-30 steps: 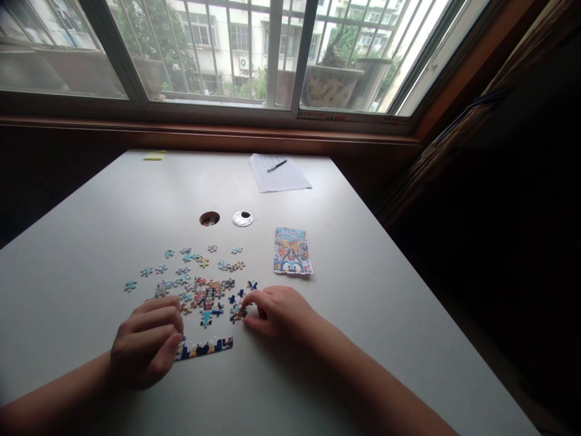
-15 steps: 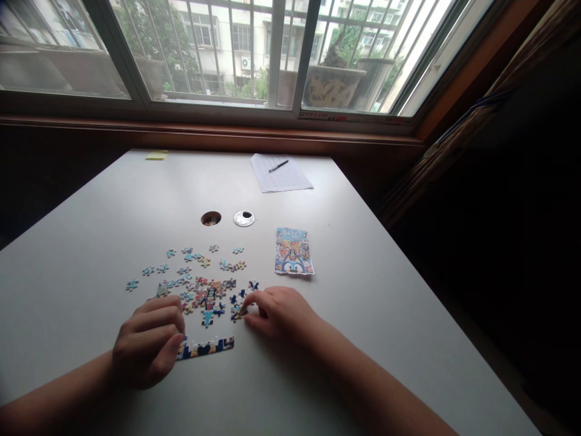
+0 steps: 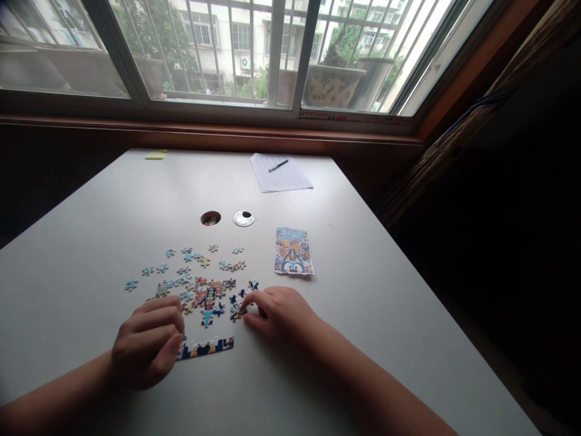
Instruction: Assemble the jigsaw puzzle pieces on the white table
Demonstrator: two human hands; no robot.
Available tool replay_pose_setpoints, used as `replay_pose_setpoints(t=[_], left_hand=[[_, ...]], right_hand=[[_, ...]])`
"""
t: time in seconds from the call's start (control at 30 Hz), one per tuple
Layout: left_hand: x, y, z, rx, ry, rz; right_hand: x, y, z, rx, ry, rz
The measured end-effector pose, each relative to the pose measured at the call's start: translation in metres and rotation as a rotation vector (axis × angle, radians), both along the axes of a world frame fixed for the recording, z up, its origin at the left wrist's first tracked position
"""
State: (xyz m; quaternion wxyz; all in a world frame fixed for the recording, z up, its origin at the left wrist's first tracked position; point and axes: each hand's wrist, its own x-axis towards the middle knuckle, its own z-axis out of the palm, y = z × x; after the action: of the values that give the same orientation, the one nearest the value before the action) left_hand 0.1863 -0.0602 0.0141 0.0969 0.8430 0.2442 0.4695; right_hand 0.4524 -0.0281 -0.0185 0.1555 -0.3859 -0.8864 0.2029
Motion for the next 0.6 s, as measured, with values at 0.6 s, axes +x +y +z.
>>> replay_pose_setpoints(t=[0.6], left_hand=[[0.0001,-0.0001,0.0001,0.003,0.008,-0.002]], right_hand=[[-0.0013,0.0,-0.0003,-0.001,-0.02,-0.003]])
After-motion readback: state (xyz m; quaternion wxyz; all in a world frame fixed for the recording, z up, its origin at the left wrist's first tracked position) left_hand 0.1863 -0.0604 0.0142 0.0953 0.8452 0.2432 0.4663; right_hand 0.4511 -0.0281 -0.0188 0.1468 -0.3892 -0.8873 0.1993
